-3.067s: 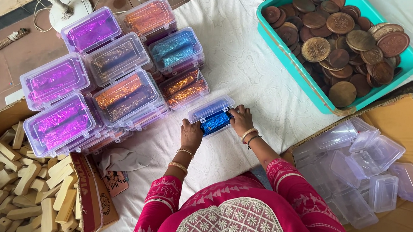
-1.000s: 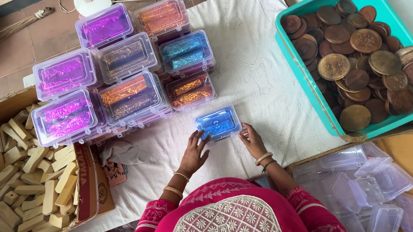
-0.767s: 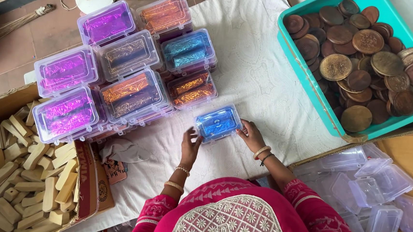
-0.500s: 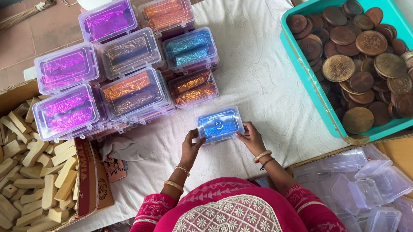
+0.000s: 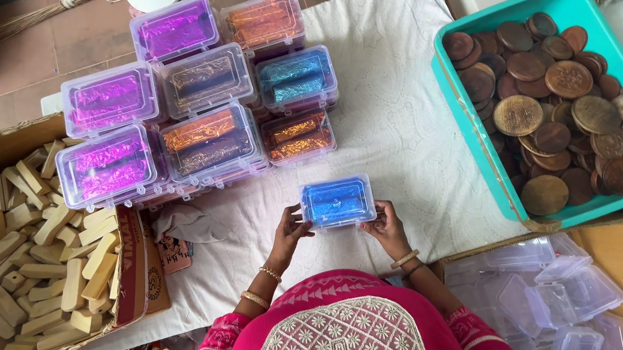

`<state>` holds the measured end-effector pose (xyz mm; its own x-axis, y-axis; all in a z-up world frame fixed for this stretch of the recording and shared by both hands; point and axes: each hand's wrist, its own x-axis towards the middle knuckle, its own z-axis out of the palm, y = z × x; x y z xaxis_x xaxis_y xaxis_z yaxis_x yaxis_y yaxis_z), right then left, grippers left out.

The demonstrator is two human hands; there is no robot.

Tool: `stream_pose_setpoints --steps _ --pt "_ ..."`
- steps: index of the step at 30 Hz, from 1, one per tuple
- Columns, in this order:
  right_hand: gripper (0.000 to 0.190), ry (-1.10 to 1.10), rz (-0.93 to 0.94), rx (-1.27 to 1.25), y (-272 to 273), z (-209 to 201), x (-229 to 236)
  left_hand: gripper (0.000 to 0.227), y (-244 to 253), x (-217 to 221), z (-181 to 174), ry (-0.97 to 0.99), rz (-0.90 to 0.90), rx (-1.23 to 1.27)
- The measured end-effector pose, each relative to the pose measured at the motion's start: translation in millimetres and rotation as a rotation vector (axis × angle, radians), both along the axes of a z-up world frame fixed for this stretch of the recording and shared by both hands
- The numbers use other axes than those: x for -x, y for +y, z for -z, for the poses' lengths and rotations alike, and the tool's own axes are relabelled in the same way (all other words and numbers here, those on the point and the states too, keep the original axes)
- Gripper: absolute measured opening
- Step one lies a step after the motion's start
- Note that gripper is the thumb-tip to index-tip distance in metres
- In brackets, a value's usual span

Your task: The person is seen wrapping wooden items in gold foil and placing them into clear plastic containers.

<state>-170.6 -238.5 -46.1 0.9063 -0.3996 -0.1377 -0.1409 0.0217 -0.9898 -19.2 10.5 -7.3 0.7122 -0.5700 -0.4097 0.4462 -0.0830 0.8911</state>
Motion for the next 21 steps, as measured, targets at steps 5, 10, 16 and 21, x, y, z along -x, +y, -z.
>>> stream_pose_setpoints --steps 5,10,16,21 --pt "0.056 -0.047 -0.024 -0.046 -3 -8 -8 0.061 1 -2 -12 -0.024 -0.023 0.038" --pt "0.050 -0.074 -0.015 -0.184 -7 -17 -29 0.061 -6 -14 -31 -0.111 -0.048 0.044" --pt "0.033 -0.088 0.072 -0.375 -7 -40 -54 0.066 -13 -25 -72 -0.243 -0.070 0.022" --pt "0.038 -0.209 0.057 -0.407 5 -68 -56 0.067 -3 -18 -93 -0.121 -0.131 0.204"
